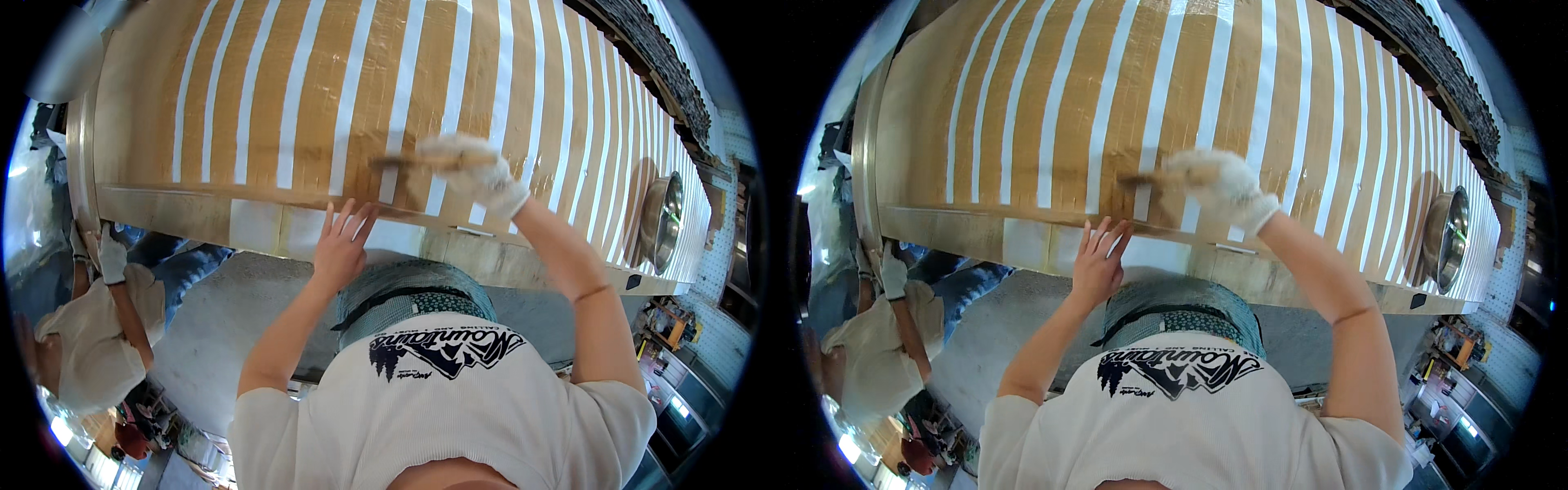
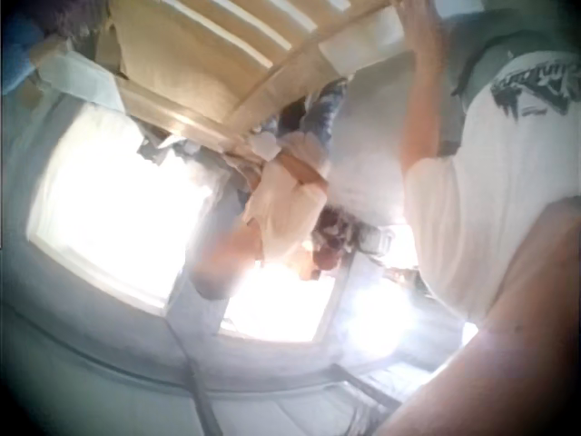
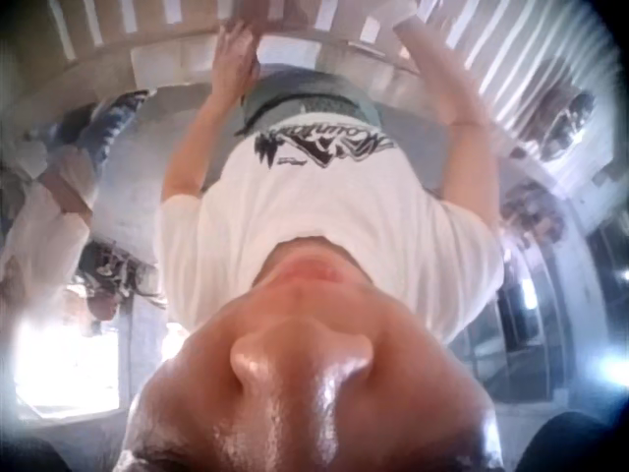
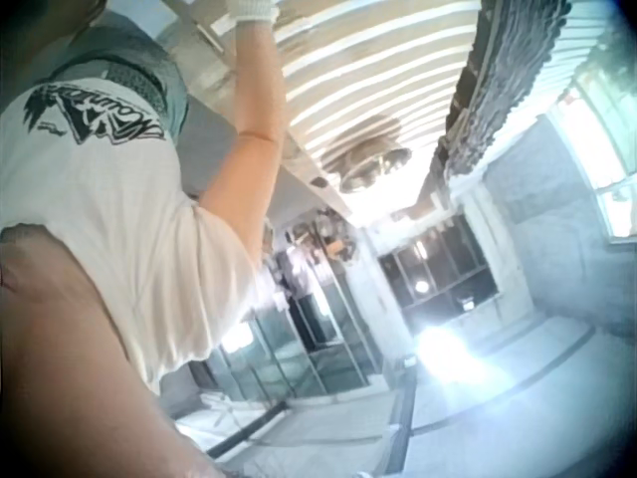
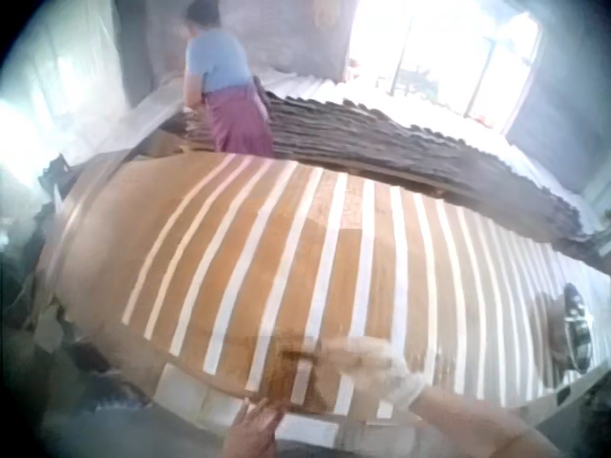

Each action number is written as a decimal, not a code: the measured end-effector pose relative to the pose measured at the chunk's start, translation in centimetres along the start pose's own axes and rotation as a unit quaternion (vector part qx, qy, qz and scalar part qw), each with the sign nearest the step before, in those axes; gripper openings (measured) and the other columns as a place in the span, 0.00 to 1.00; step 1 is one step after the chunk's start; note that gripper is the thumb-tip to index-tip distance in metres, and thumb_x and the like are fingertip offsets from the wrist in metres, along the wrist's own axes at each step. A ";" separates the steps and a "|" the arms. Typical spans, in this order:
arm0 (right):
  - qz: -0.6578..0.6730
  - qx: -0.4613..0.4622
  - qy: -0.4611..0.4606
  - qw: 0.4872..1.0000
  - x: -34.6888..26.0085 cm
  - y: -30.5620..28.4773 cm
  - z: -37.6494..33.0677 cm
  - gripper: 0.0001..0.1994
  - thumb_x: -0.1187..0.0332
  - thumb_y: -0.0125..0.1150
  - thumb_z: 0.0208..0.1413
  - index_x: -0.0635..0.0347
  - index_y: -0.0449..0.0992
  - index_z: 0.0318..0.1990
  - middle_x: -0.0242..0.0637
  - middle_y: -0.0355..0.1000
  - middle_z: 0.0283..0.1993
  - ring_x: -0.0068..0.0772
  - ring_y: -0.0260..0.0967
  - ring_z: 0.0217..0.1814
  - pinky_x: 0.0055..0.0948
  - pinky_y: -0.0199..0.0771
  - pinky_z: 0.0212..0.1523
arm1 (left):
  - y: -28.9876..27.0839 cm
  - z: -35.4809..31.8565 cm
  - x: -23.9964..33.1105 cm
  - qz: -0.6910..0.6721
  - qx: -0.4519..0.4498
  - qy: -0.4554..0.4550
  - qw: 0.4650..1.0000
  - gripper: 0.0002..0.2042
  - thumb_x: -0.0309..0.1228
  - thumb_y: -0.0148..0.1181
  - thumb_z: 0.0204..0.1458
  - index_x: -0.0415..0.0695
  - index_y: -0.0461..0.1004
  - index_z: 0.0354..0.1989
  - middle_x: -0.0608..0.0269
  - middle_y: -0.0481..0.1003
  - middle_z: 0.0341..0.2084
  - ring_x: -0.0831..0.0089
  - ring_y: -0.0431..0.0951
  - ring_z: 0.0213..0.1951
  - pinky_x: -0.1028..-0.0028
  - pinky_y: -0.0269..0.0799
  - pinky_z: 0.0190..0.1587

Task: The person repeatedly dips a brush into a metal bowl and applies a clear liquid to the surface of a large cylindrical object wrapped in brown paper and white tape. The person works along the length of the cylinder, smoothing the applied liquid with the brush.

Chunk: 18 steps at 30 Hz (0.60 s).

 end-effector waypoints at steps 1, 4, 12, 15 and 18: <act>0.067 0.049 0.009 0.996 0.5 -0.9 0.5 0.15 0.68 0.54 0.58 0.48 0.75 0.52 0.36 0.74 0.49 0.41 0.72 0.52 0.38 0.71 0.52 | 0.0 -0.5 0.2 -0.022 0.002 -0.001 1.000 0.36 0.24 0.60 0.38 0.48 0.65 0.64 0.60 0.59 0.66 0.54 0.55 0.68 0.47 0.47 0.71; -0.106 0.161 0.043 0.980 -2.7 -4.0 2.5 0.15 0.69 0.54 0.58 0.48 0.74 0.54 0.36 0.75 0.49 0.40 0.73 0.52 0.37 0.71 0.51 | -4.2 -0.8 -3.0 -0.029 0.188 -0.153 0.970 0.31 0.24 0.55 0.46 0.39 0.62 0.64 0.51 0.61 0.64 0.52 0.57 0.68 0.55 0.51 0.70; -0.269 0.001 -0.029 0.963 -3.9 6.4 -6.5 0.19 0.71 0.53 0.57 0.44 0.72 0.56 0.34 0.75 0.52 0.35 0.73 0.55 0.34 0.73 0.50 | -1.5 -1.1 -6.7 0.071 0.136 -0.240 0.959 0.24 0.29 0.48 0.57 0.30 0.62 0.62 0.40 0.61 0.64 0.48 0.59 0.66 0.58 0.56 0.67; -0.117 0.018 0.010 0.993 -0.6 3.2 -5.2 0.16 0.67 0.53 0.58 0.44 0.74 0.54 0.34 0.75 0.51 0.35 0.74 0.52 0.35 0.75 0.47 | -1.1 -0.6 -6.9 0.127 0.101 -0.232 0.959 0.23 0.31 0.47 0.59 0.30 0.64 0.60 0.42 0.62 0.63 0.50 0.62 0.64 0.59 0.60 0.65; -0.142 0.110 0.118 0.977 1.5 -3.1 -3.6 0.13 0.64 0.52 0.60 0.44 0.75 0.51 0.34 0.76 0.48 0.36 0.75 0.48 0.37 0.76 0.43 | -1.0 0.2 -6.7 0.152 0.062 -0.249 0.954 0.24 0.38 0.50 0.58 0.29 0.67 0.57 0.39 0.64 0.61 0.51 0.64 0.63 0.60 0.63 0.62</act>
Point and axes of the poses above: each hand's wrist, its own z-axis towards the middle knuckle, its own y-axis out of the palm, x = y × z, the point moved 10 cm from there along z, towards the middle knuckle
